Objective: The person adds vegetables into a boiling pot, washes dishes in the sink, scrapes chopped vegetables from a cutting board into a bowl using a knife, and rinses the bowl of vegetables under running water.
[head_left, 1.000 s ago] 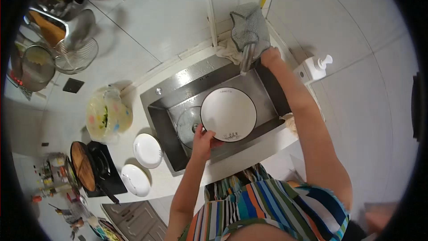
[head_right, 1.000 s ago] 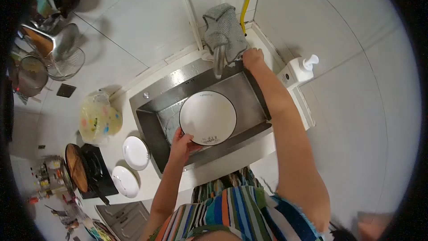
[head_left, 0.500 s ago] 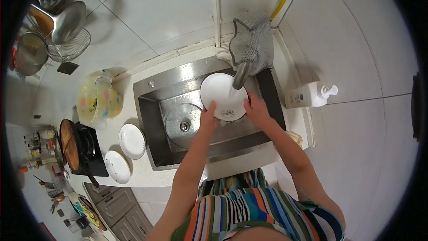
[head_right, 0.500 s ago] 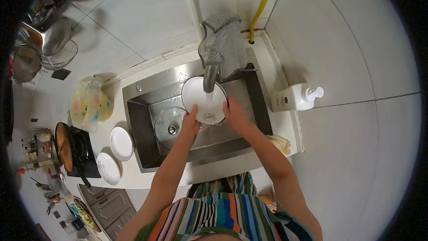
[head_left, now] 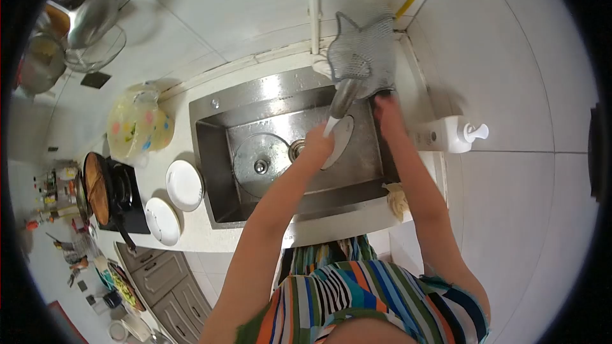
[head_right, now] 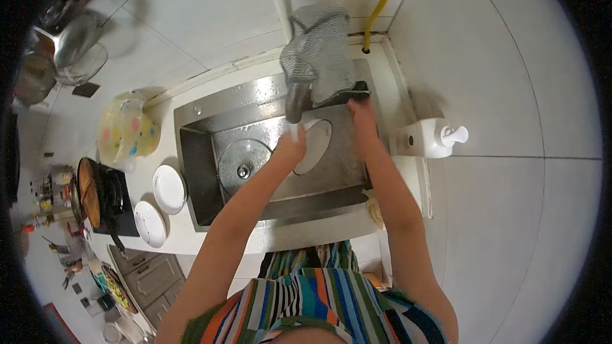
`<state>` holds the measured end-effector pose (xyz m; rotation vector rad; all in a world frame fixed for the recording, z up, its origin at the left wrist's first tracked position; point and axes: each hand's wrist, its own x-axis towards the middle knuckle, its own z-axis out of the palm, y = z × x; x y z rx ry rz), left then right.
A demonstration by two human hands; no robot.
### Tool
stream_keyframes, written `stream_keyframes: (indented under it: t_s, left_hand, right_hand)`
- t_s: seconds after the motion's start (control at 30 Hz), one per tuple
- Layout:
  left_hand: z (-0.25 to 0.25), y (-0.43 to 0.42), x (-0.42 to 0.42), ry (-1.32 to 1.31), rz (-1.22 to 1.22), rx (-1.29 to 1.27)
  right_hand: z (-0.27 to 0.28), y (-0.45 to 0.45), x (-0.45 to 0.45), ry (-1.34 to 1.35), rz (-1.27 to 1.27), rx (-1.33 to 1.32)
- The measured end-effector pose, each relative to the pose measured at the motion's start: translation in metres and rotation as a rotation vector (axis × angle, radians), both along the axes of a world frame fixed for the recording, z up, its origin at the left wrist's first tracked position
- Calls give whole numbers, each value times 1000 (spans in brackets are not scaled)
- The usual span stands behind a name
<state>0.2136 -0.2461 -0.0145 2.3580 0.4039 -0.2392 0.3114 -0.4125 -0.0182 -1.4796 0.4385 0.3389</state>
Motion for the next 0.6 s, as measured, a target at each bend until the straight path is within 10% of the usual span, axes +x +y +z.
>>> stream_keyframes:
  t_s: [0.07, 0.2, 0.27, 0.37, 0.47, 0.53, 0.6]
  left_hand:
    - [11, 4, 4, 90, -103, 54]
    - [6, 14, -5, 202, -350, 248]
    - [40, 11, -13, 216, -375, 383]
    - [89, 18, -30, 175, -828, 424]
    - [-1, 6, -21, -143, -727, 215]
    - [89, 38, -90, -672, -371, 547]
    - [162, 74, -137, -456, -330, 470]
  right_hand:
    - [-24, -14, 42, -727, 589, -1271]
    - [-2, 1, 40, -297, 579, -542]
    - [35, 16, -39, -528, 1067, -802]
    - [79, 47, -104, -701, 1147, -646]
    - [69, 47, -117, -683, 1081, -935]
    - [91, 48, -131, -654, 1025, -1110]
    - [96, 44, -139, -663, 966, -1321]
